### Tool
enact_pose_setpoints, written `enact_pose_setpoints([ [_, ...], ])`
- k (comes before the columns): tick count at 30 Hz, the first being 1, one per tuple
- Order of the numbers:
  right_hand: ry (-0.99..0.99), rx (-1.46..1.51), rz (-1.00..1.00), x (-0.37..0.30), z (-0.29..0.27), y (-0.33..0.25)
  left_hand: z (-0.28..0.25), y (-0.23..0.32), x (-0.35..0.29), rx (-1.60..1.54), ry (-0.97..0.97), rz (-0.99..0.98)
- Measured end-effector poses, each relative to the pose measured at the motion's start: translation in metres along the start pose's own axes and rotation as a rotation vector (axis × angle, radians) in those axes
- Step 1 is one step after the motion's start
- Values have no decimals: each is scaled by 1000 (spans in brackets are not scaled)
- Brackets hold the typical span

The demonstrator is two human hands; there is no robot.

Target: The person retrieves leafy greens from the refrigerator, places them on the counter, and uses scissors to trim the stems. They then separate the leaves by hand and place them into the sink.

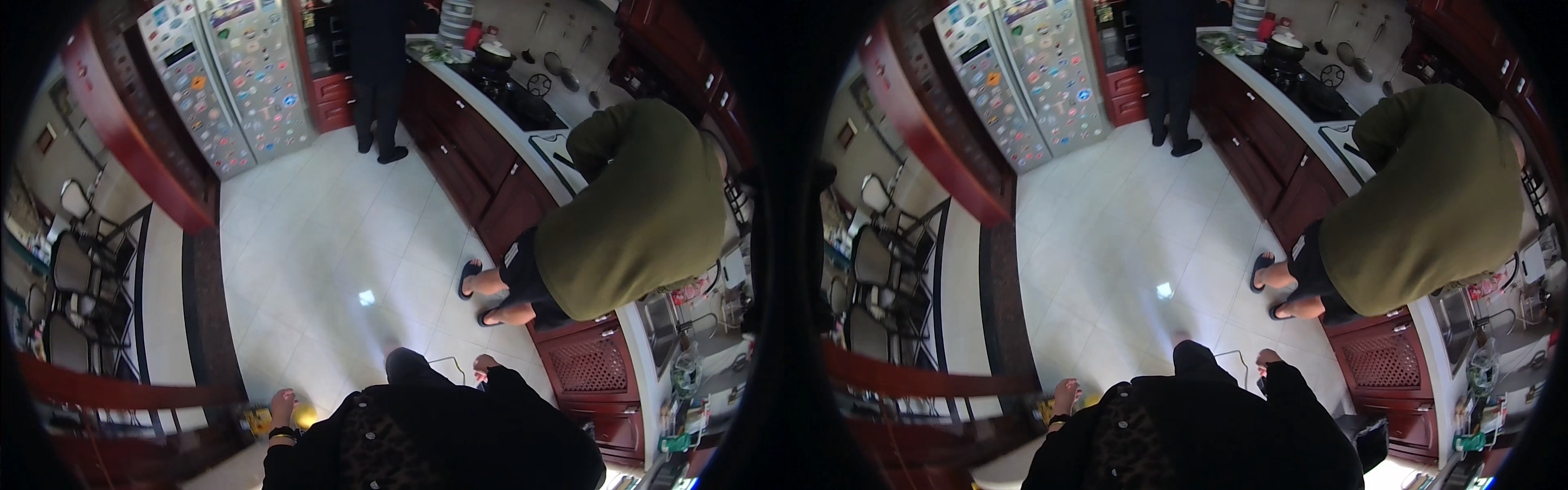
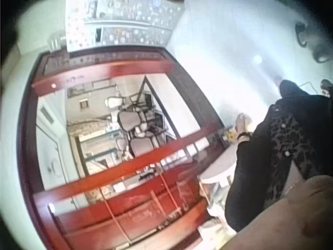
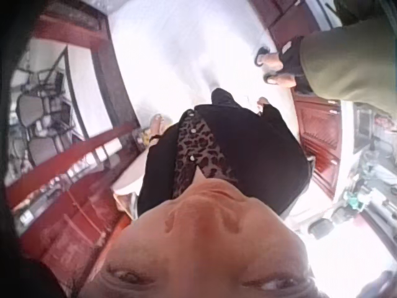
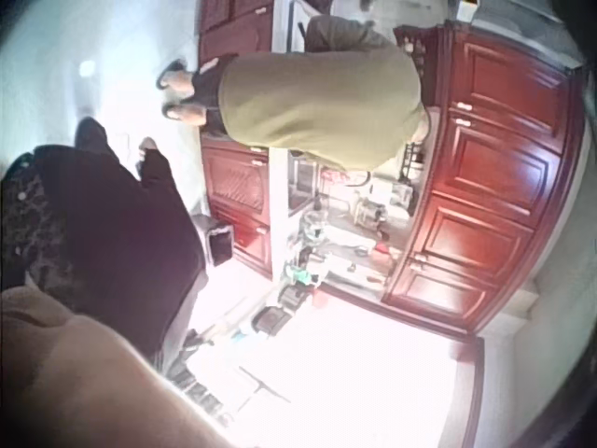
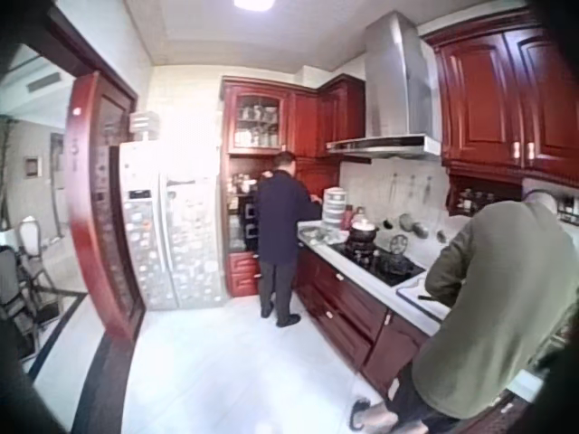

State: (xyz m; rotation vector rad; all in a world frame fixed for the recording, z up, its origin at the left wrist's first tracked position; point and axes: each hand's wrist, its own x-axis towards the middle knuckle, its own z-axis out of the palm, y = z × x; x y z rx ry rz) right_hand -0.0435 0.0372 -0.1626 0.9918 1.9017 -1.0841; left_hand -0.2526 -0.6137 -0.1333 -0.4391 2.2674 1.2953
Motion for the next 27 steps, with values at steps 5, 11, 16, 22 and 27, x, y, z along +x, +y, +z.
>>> enact_pose_setpoints([
  [5, -29, 5, -259, 101, -58, -63, -6, 129, 129, 620, -266, 16],
  [11, -123, -203, -379, 178, -139, -308, -8, 176, 188, 488, -381, 7],
  [16, -690, -199, -157, 200, -200, -412, -11, 201, 250, 150, -151, -219],
  [22, -496, -546, -203, 310, -229, -589, -33, 232, 341, 135, -149, -356],
  [27, -323, -600, -481, 409, -175, -859, -88, 300, 444, 107, -113, -365],
])
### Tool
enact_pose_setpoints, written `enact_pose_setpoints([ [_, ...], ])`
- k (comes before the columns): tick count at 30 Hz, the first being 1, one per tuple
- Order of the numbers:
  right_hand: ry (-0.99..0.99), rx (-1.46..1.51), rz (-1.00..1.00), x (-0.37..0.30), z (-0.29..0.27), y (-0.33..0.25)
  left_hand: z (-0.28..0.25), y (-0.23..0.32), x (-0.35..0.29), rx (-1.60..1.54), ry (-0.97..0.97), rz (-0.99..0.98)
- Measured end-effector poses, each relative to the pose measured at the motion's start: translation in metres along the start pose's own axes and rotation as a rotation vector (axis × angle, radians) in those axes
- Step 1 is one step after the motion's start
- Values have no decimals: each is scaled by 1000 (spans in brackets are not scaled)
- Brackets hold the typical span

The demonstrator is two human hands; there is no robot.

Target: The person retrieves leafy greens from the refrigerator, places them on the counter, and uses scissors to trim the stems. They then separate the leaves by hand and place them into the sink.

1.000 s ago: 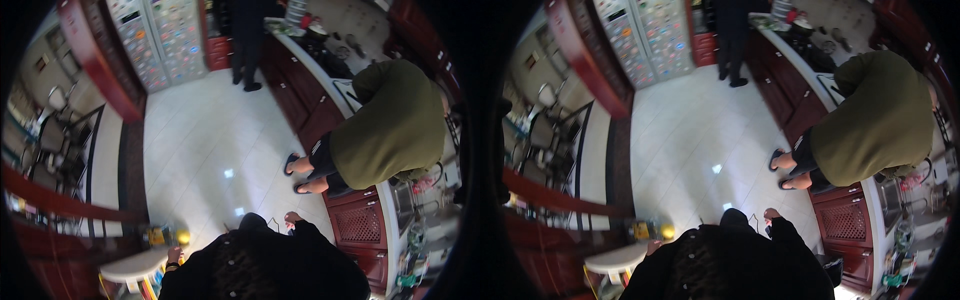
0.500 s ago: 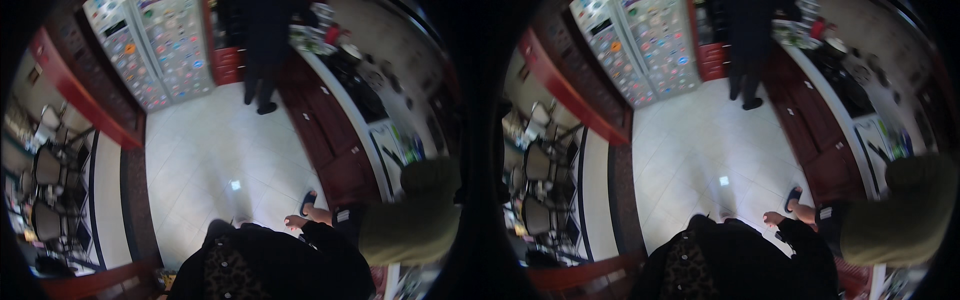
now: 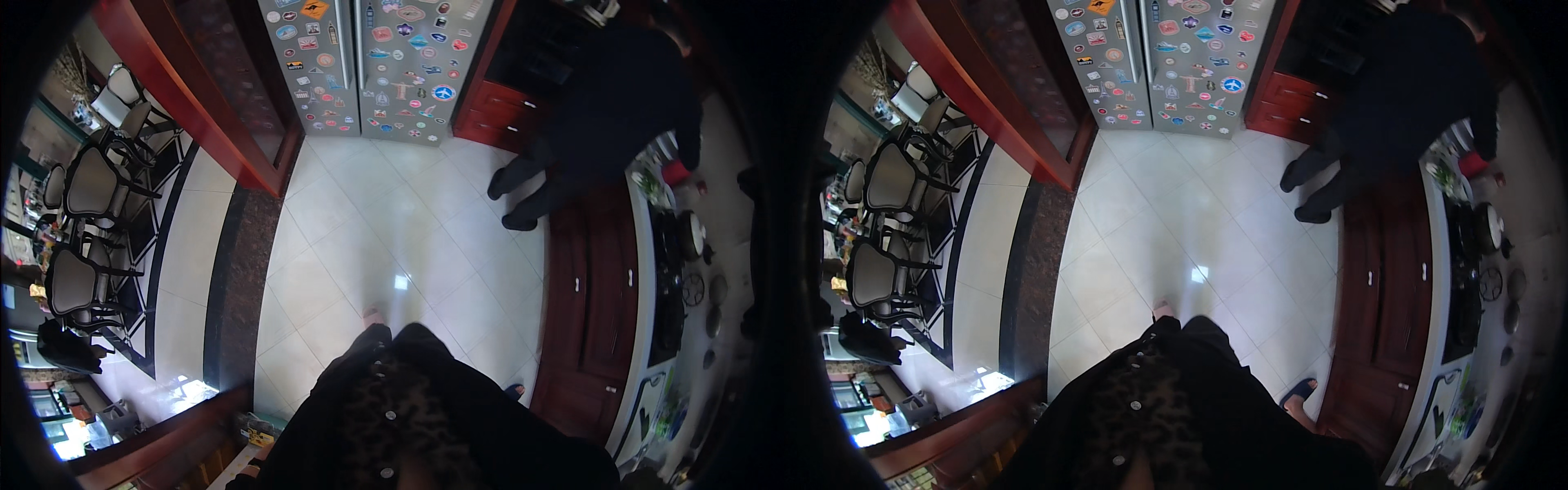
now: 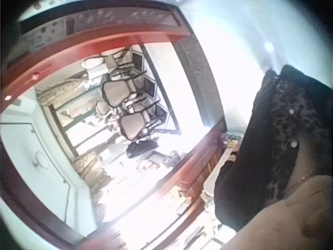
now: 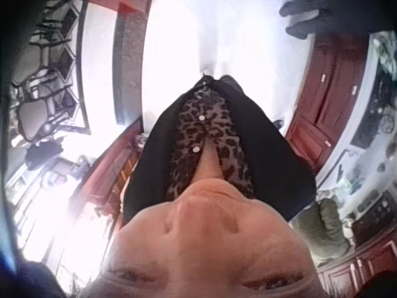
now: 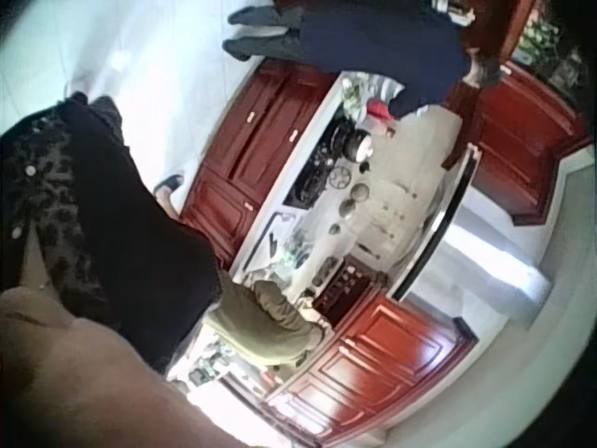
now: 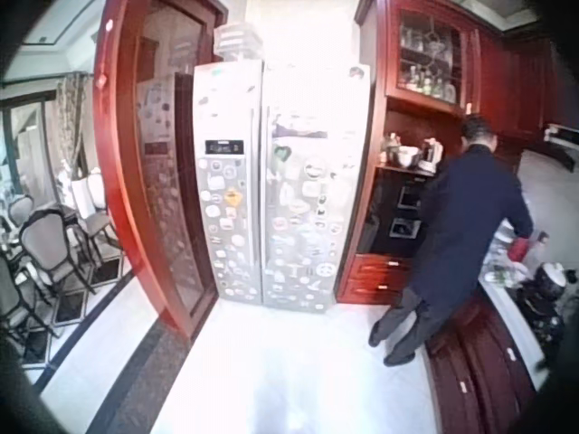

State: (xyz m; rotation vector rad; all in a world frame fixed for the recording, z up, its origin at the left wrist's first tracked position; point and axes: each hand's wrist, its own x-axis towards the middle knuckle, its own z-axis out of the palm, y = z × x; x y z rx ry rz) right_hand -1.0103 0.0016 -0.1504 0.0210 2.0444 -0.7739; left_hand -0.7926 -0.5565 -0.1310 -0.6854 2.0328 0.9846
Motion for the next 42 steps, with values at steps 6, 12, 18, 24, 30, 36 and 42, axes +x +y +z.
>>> enact_pose_setpoints([
  [6, 102, 53, -273, 175, -122, -218, -100, 155, 102, -225, 157, 92],
  [12, 0, -20, -324, 270, -192, -267, -162, 282, 138, -272, 175, 141],
  [18, -142, -40, -92, 282, -244, -168, -227, 384, 99, -276, 94, 94],
  [24, -155, -43, 135, 260, -304, -82, -339, 483, 92, -302, 8, 107],
  [30, 442, -187, -173, 354, -537, -306, -475, 549, 124, -211, -166, 194],
  [36, 970, 193, -834, 376, -706, -660, -575, 619, 152, -107, -363, 274],
  [42, 681, 751, -854, 388, -737, -759, -594, 632, 160, -76, -384, 280],
])
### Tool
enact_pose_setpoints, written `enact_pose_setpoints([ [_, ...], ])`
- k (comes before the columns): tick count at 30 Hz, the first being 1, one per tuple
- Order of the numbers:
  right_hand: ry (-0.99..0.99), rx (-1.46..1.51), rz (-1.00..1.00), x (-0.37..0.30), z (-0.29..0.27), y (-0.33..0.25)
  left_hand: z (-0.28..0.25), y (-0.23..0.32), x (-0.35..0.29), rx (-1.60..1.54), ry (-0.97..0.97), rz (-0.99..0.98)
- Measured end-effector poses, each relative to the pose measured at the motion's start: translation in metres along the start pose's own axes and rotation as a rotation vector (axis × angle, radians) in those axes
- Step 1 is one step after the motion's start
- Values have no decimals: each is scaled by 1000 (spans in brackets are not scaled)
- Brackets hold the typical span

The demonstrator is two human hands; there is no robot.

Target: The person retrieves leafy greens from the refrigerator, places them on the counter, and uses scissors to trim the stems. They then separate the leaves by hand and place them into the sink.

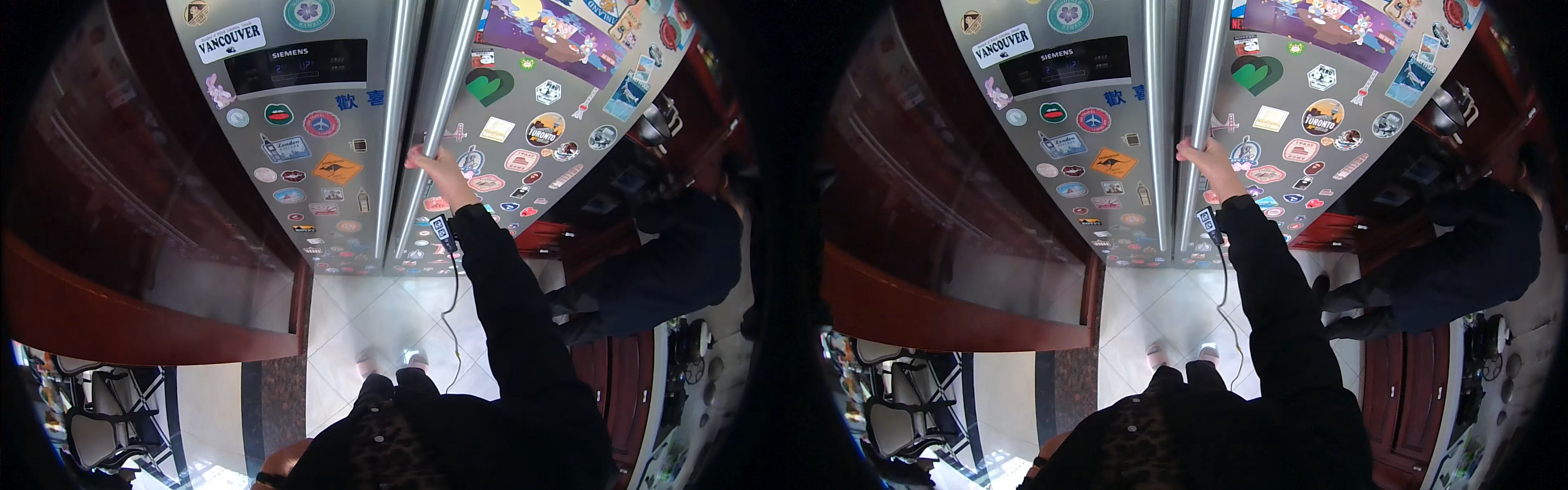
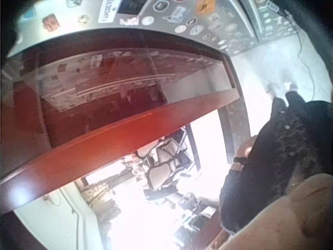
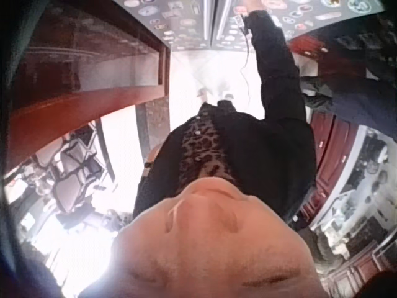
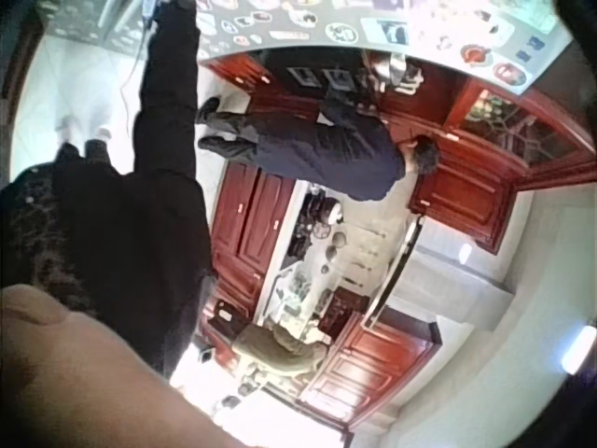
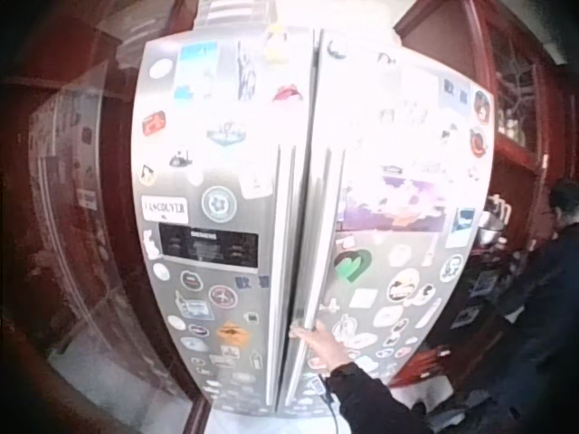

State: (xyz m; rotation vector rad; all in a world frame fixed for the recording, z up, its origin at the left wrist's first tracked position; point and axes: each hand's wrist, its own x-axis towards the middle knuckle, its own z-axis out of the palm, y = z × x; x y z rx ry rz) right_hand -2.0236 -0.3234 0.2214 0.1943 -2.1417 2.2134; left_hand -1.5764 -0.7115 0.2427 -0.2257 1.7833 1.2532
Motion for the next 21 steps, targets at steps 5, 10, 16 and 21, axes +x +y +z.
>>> enact_pose_setpoints([
  [5, 131, 34, -25, -1, 12, 7, 2, -15, 12, 48, 32, -3],
  [10, 141, 21, 27, -32, 14, -1, -7, -17, 18, 77, 34, 11],
  [16, 185, -90, 31, -161, -20, -8, -29, -8, 40, 145, -21, 50],
  [21, 514, -116, 45, -307, -84, -24, -35, -7, 70, 221, -74, 91],
])
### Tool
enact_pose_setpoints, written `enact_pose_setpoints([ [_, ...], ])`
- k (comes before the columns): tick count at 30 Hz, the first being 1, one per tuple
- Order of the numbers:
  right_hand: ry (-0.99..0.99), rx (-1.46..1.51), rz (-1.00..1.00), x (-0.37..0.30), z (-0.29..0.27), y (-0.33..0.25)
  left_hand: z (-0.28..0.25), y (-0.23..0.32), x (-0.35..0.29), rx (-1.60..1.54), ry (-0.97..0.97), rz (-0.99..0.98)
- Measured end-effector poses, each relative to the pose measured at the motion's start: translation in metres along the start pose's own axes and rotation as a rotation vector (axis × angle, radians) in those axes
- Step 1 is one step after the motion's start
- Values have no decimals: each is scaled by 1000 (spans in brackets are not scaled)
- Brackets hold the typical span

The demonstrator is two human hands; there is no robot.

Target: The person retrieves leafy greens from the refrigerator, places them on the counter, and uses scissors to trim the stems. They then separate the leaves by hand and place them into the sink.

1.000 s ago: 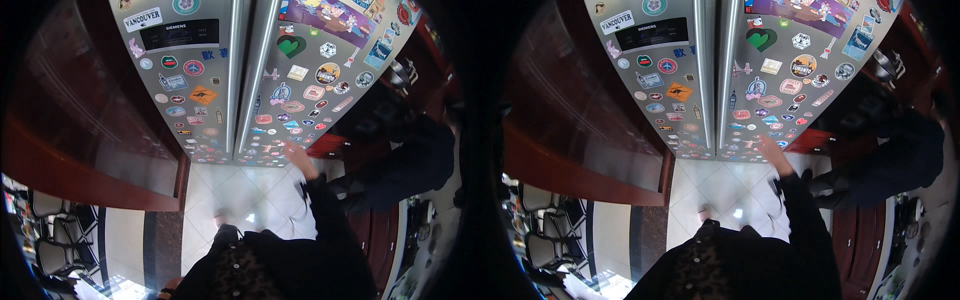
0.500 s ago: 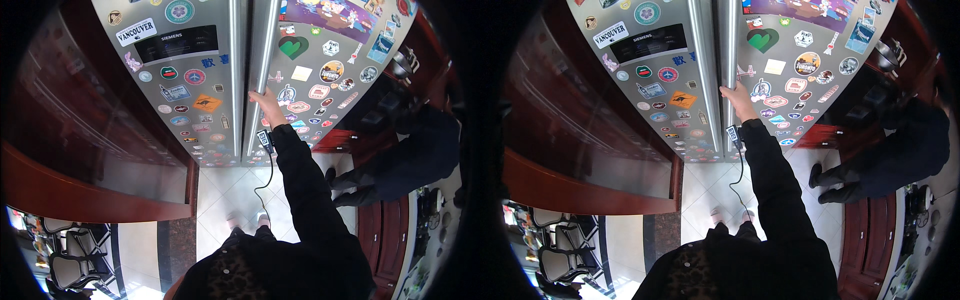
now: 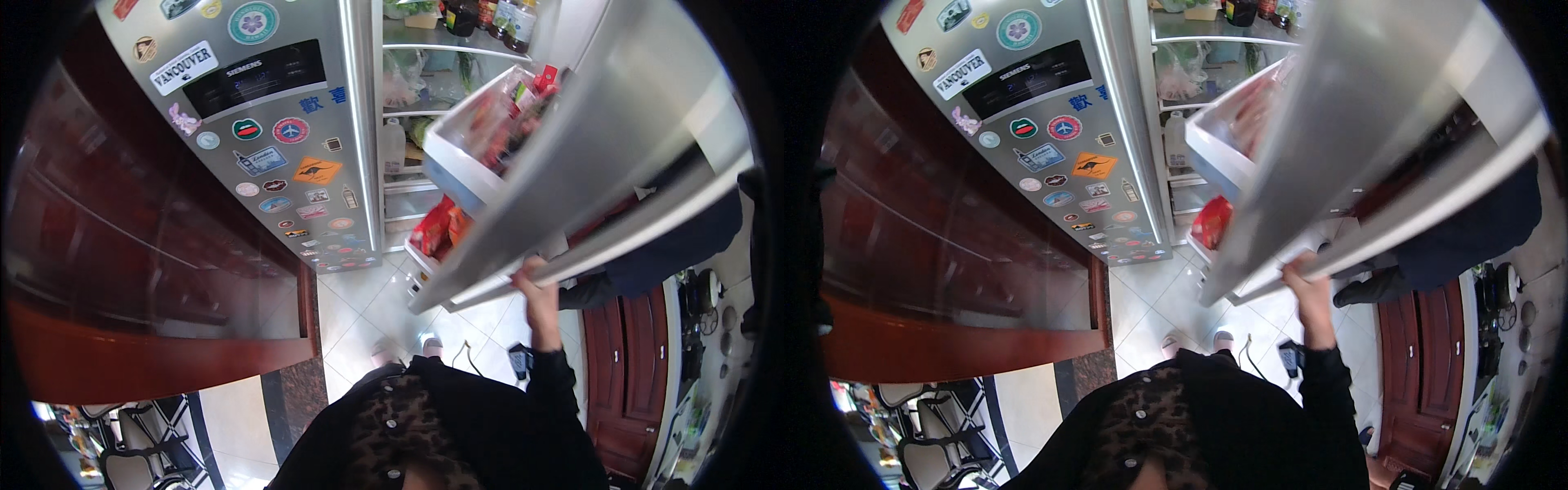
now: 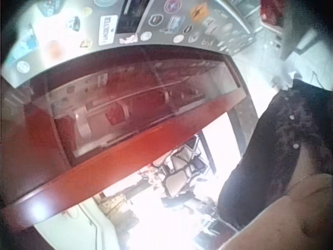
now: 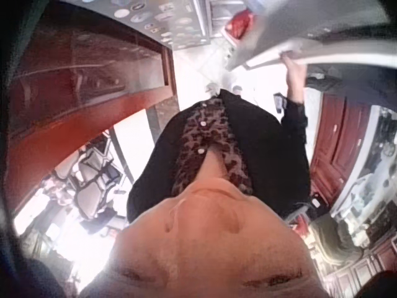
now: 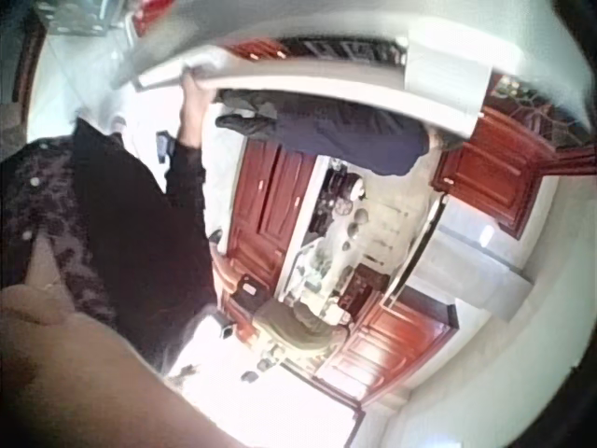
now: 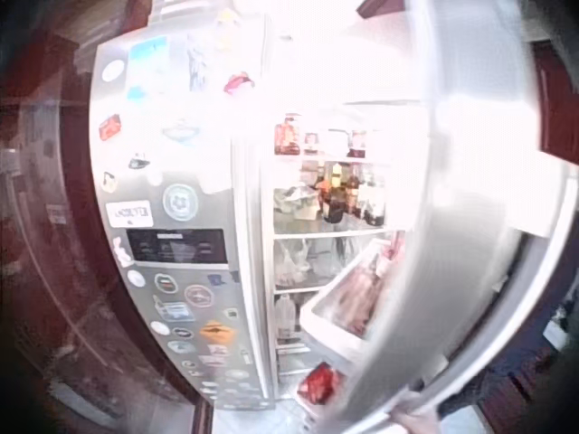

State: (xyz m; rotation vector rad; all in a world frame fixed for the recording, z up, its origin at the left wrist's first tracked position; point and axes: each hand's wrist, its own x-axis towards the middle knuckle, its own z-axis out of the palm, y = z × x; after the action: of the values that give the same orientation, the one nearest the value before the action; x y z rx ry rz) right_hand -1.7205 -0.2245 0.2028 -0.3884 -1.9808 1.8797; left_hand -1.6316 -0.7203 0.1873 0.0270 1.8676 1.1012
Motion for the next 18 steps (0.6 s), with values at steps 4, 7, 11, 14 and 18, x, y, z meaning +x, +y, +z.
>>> enact_pose_setpoints([
  [4, 366, -123, -21, -44, -115, 15, -1, -7, 37, 105, -55, 37],
  [7, 440, 136, -36, -57, -197, 30, 2, -15, 65, 209, -96, 74],
  [11, 644, 186, 65, -55, -299, 50, 11, -25, 102, 458, -113, 147],
  [14, 663, 241, 45, -43, -357, 81, 4, -32, 144, 553, -66, 149],
  [18, 766, 277, 102, -27, -407, 133, -17, -29, 218, -118, 77, -64],
])
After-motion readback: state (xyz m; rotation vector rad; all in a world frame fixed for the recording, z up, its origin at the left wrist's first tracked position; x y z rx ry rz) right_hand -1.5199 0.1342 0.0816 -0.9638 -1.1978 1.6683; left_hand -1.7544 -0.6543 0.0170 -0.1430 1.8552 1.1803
